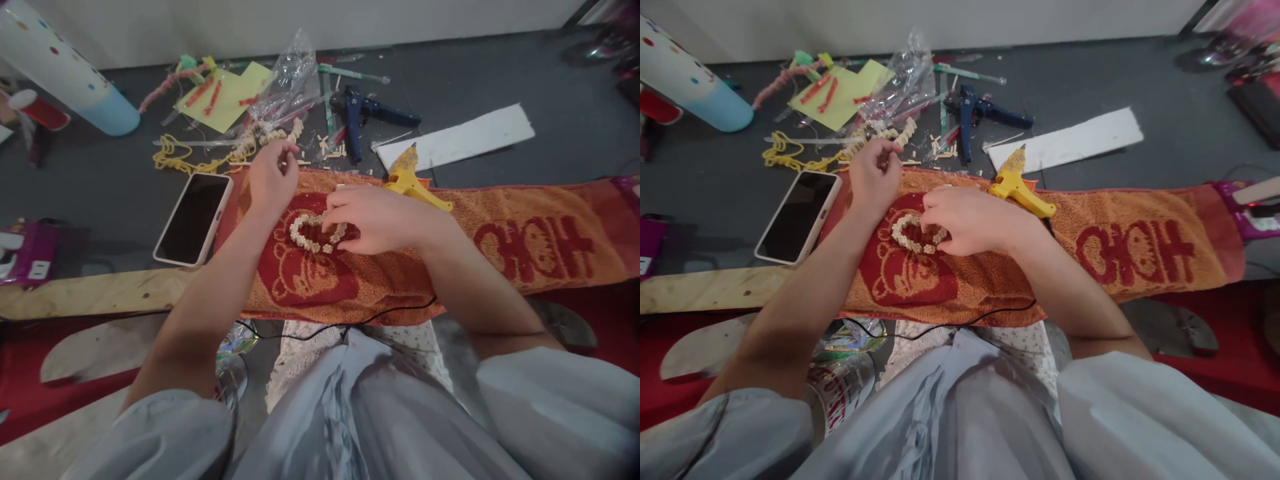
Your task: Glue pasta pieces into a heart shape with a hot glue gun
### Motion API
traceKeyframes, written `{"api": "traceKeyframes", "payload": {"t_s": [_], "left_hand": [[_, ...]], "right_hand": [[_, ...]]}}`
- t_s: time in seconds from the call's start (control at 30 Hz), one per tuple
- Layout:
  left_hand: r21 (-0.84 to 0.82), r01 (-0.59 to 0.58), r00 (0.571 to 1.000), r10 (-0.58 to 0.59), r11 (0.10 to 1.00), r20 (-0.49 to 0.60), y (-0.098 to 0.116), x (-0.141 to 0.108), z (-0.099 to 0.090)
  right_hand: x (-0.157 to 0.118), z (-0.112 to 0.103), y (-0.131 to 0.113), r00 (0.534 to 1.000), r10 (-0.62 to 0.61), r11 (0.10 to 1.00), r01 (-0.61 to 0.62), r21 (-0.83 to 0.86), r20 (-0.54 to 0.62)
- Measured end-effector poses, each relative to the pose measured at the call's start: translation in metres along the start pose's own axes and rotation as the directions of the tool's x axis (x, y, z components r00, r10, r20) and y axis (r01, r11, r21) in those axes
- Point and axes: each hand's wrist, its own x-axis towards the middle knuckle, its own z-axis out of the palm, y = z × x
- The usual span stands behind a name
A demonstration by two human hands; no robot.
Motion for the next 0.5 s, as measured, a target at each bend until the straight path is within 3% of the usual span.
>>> {"api": "traceKeyframes", "payload": {"t_s": [0.17, 0.27, 0.4, 0.5], "left_hand": [[-0.027, -0.006, 1.0, 0.006, 1.0, 0.008, 0.002, -0.002, -0.004], [-0.064, 0.025, 1.0, -0.024, 0.998, 0.013, 0.006, -0.003, -0.005], [-0.059, 0.018, 1.0, -0.017, 0.998, 0.021, 0.007, -0.003, -0.007], [-0.063, 0.009, 1.0, -0.009, 0.998, -0.002, 0.006, -0.004, -0.009]], "right_hand": [[-0.017, -0.017, -0.016, 0.977, 0.213, 0.976, -0.213, -0.04, -0.016], [-0.028, -0.01, -0.036, 0.931, 0.351, 0.935, -0.355, -0.027, -0.102], [-0.033, 0.028, -0.061, 0.818, 0.488, 0.868, -0.492, 0.07, -0.305], [-0.03, 0.056, -0.069, 0.68, 0.514, 0.844, -0.511, 0.165, -0.523]]}}
